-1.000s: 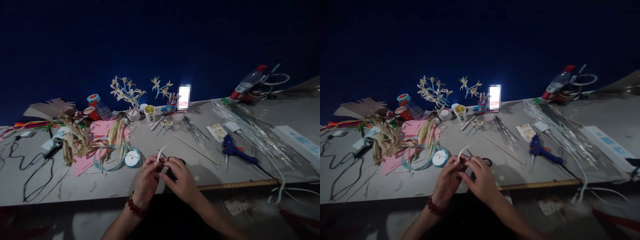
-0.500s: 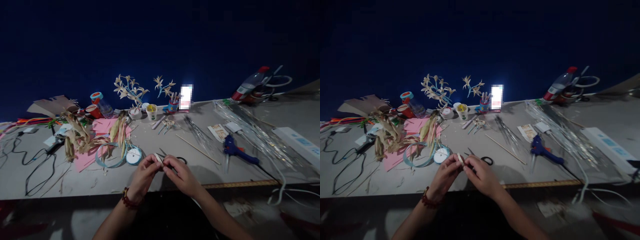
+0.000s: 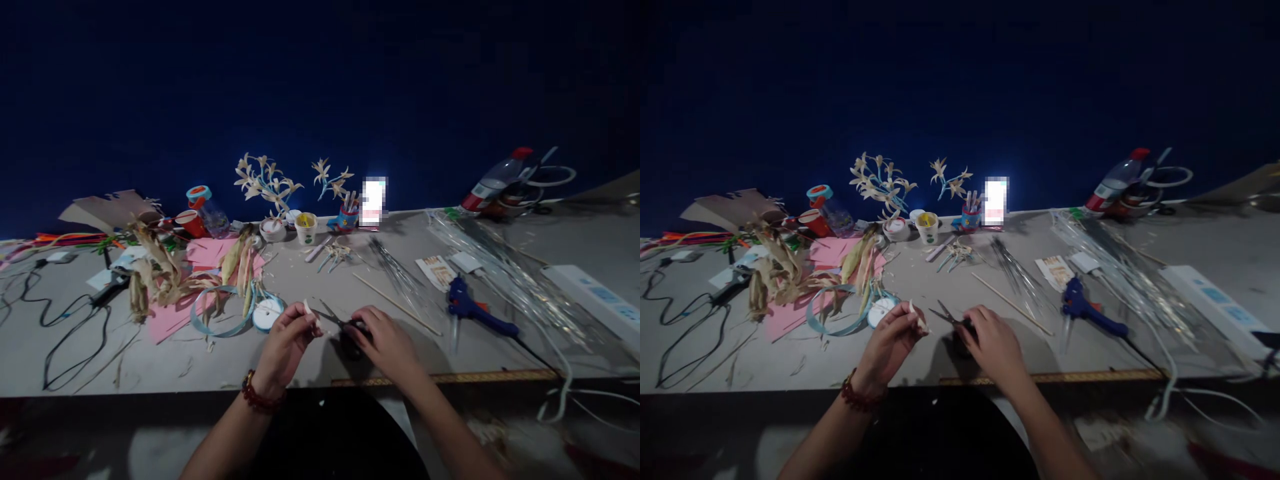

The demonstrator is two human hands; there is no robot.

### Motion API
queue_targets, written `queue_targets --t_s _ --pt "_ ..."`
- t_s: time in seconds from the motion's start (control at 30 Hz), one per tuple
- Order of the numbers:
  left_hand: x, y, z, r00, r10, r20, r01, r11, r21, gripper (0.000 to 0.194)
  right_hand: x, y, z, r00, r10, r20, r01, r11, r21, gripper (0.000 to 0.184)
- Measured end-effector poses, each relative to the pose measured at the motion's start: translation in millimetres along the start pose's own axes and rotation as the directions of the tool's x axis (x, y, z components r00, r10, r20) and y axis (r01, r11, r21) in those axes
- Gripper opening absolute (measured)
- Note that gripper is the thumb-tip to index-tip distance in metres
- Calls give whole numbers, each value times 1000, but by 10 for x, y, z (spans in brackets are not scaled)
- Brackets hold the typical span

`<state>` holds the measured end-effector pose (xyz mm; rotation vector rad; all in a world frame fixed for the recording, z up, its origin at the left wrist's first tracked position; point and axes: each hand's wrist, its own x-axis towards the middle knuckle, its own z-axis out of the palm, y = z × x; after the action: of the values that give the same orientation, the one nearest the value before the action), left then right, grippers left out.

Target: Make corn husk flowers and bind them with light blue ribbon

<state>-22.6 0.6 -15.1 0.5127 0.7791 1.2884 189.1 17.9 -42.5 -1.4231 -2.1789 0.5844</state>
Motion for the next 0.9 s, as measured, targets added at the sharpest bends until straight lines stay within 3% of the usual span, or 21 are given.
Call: queue_targets --t_s 0.2,0.4,0.53,0.63,0.7,0.77,0.9 --pt "25 46 -9 999 44 -30 -45 998 -37 18 -158 194 125 996 60 65 -41 962 -270 24" --pt "23 55 3 992 124 -26 -123 992 15 17 -90 120 125 986 144 84 -94 895 -437 4" --pt "47 68 4 987 157 -42 -156 987 28 18 -63 218 102 974 215 76 -185 941 -284 4" --pt "75 74 8 982 180 -64 -178 984 32 19 -102 339 66 940 305 155 -326 935 137 14" --pt "88 74 12 978 191 -77 -189 981 33 20 -165 374 37 903 340 264 -427 780 457 24" --pt "92 73 20 976 199 -89 -196 980 38 20 -256 339 16 875 337 348 -483 566 668 32" --pt "79 67 41 969 217 -117 -214 976 33 22 -456 113 53 858 235 456 -494 137 859 35"
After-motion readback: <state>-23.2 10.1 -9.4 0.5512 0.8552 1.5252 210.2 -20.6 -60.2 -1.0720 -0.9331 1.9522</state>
